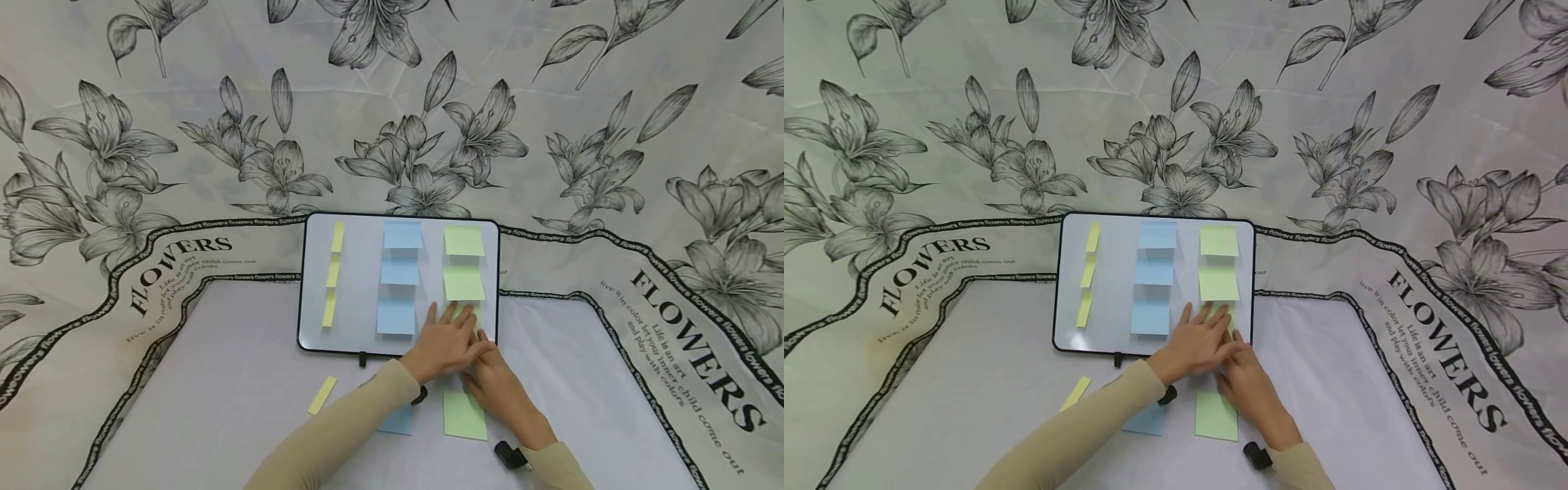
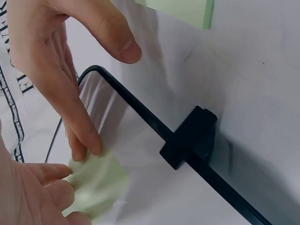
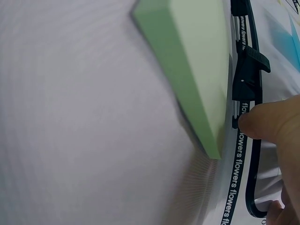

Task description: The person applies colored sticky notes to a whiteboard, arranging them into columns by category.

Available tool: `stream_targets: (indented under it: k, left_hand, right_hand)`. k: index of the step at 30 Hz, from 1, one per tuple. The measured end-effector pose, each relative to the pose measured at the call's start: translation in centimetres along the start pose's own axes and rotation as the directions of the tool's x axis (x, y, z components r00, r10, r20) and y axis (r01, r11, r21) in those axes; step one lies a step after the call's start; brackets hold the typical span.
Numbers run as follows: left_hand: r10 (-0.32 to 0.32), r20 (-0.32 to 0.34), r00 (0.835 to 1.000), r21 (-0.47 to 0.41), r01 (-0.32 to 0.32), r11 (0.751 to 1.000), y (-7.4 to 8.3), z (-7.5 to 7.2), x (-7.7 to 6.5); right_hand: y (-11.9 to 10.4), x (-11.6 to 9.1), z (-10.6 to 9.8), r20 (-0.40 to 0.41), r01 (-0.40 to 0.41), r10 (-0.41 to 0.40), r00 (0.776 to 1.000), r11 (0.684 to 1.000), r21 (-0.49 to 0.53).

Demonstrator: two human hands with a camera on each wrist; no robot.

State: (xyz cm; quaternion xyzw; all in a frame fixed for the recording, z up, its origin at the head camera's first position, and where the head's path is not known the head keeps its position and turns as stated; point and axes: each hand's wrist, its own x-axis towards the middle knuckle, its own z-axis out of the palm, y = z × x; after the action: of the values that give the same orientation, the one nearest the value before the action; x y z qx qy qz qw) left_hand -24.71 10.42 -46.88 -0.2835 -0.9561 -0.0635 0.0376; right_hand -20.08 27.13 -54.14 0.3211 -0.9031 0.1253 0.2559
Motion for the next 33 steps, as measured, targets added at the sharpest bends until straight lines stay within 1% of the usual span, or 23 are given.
stream_targets:
  k: [7, 12, 18, 20, 23, 25, 27, 30, 33]
  left_hand:
    - [-0.017, 0.022, 1.000, 0.038, 0.016, 0.999, -0.6, -0.2, -0.7]
    - [-0.031, 0.026, 0.999, 0.040, 0.030, 0.999, -1.0, -0.1, -1.2]
    - [-0.061, -0.029, 0.998, 0.040, 0.062, 0.997, -1.2, -0.4, -1.8]
    - [-0.076, -0.032, 0.997, 0.034, 0.077, 0.996, -1.2, -0.8, -2.2]
    - [-0.086, -0.002, 0.996, 0.073, 0.085, 0.994, -1.4, -1.2, -2.7]
    - [-0.077, 0.012, 0.997, 0.100, 0.075, 0.992, -1.7, -1.2, -3.1]
    - [-0.056, 0.002, 0.998, 0.122, 0.055, 0.991, -2.1, -1.0, -3.6]
    - [-0.017, -0.045, 0.999, 0.109, 0.022, 0.994, -2.9, -1.0, -4.7]
    - [0.016, -0.095, 0.995, 0.096, -0.006, 0.995, -3.7, -1.3, -6.1]
  right_hand:
    - [0.1, 0.1, 0.0, -0.015, 0.014, -0.014, 1.000, 1.000, -0.011]
    - [0.1, 0.1, -0.1, -0.021, 0.020, -0.020, 1.000, 1.000, -0.009]
    - [-0.1, 0.4, -0.1, -0.016, 0.016, -0.016, 1.000, 1.000, -0.017]
    - [-0.3, 0.5, -0.4, -0.007, 0.014, -0.014, 1.000, 1.000, -0.020]
    - [-0.5, 0.7, -0.9, 0.038, -0.013, 0.014, 0.999, 1.000, -0.015]
    - [-0.7, 0.8, -1.3, 0.073, -0.041, 0.041, 0.996, 0.999, -0.009]
    - [-0.8, 0.8, -1.6, 0.099, -0.068, 0.068, 0.993, 0.998, -0.006]
    - [-0.8, 0.9, -1.7, 0.103, -0.081, 0.080, 0.991, 0.997, -0.002]
    - [-0.9, 1.0, -1.9, 0.087, -0.071, 0.071, 0.994, 0.997, 0.008]
